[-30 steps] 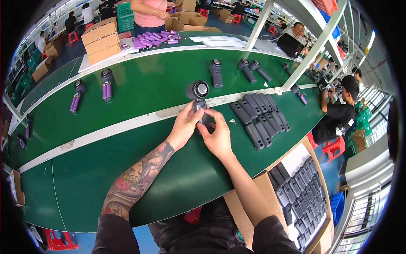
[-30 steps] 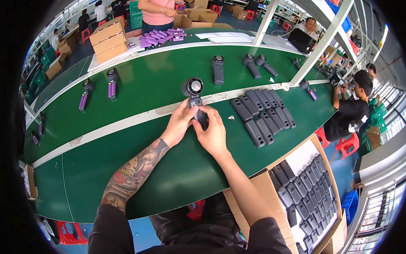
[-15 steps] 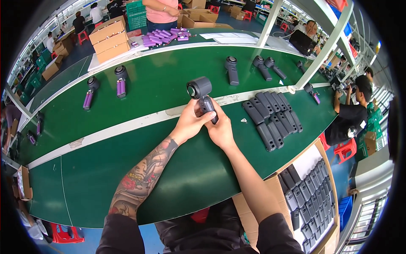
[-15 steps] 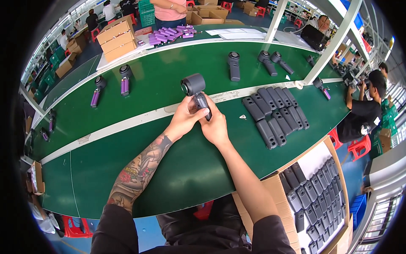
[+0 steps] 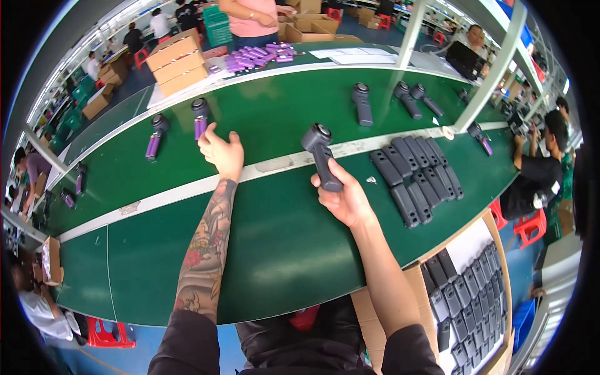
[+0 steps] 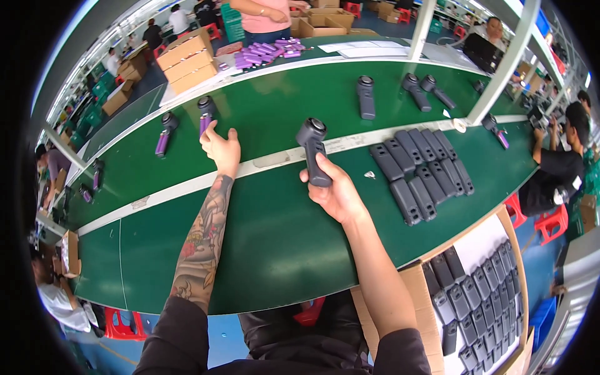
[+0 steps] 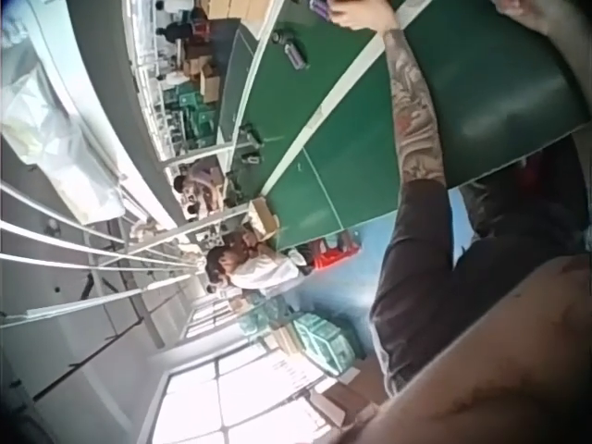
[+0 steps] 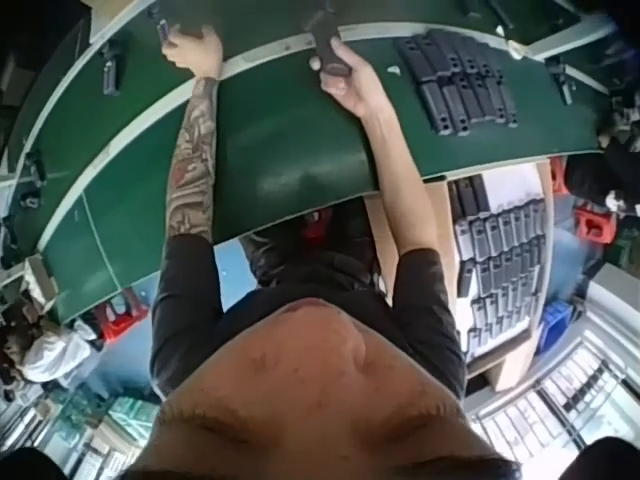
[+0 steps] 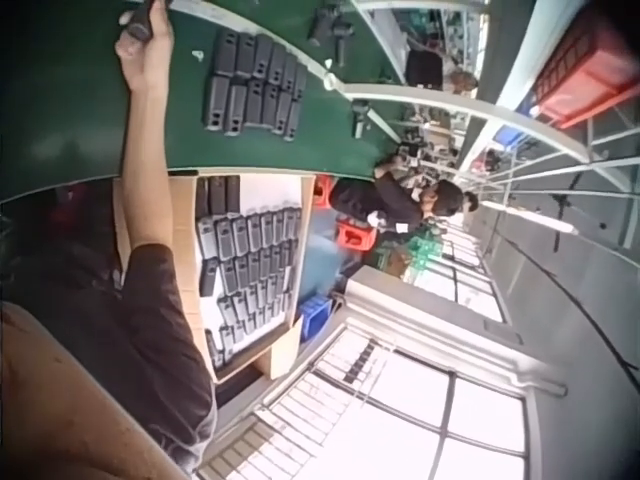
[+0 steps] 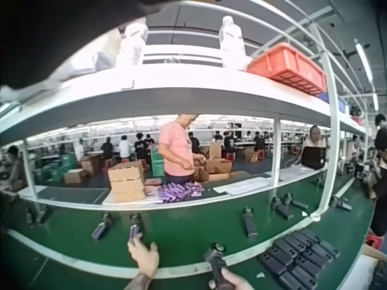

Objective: Assembling and packing handheld electronic measuring devices on a production line.

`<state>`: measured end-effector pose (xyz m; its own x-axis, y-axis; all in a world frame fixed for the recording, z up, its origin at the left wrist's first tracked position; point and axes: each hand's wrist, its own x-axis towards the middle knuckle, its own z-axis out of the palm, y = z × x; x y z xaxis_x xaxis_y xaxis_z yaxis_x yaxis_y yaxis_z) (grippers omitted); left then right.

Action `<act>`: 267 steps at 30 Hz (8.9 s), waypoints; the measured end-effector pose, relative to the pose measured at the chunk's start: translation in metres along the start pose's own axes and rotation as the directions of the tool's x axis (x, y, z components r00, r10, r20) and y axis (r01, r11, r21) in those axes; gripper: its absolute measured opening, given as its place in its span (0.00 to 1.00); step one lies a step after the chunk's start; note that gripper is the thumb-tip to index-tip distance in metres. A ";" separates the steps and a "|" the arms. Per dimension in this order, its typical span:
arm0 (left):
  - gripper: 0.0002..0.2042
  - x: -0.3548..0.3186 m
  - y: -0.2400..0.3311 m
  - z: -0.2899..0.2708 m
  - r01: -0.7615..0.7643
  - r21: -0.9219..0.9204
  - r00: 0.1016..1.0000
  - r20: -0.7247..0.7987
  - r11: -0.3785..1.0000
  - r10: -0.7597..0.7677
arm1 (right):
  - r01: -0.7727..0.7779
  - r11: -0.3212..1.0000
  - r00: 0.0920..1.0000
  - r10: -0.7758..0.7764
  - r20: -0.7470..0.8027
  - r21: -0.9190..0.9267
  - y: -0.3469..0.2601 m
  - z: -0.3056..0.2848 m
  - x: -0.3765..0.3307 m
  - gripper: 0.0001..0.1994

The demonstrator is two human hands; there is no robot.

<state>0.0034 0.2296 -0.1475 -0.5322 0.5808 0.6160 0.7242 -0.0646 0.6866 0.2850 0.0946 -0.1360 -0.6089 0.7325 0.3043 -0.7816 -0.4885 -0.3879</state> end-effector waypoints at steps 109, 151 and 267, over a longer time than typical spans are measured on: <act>0.30 0.080 -0.090 -0.004 -0.011 0.338 1.000 -0.001 0.941 0.012 | 0.191 0.784 0.665 -0.546 -0.510 -0.590 0.041 0.046 0.052 0.26; 0.16 -0.058 0.077 -0.045 0.840 -0.391 0.317 0.916 0.377 0.245 | -0.880 -0.472 0.301 -0.490 -0.818 -0.041 -0.070 0.146 -0.252 0.28; 0.25 -0.066 0.067 -0.071 0.446 -0.733 0.627 0.665 0.514 0.405 | -0.335 -0.336 0.808 -0.583 -0.086 -0.880 0.058 0.044 0.077 0.33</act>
<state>0.0564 0.1290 -0.1146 0.2517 0.8779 0.4073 -0.1869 -0.3688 0.9105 0.1864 0.1022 -0.0971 -0.0252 0.9173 0.3975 0.5861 0.3357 -0.7374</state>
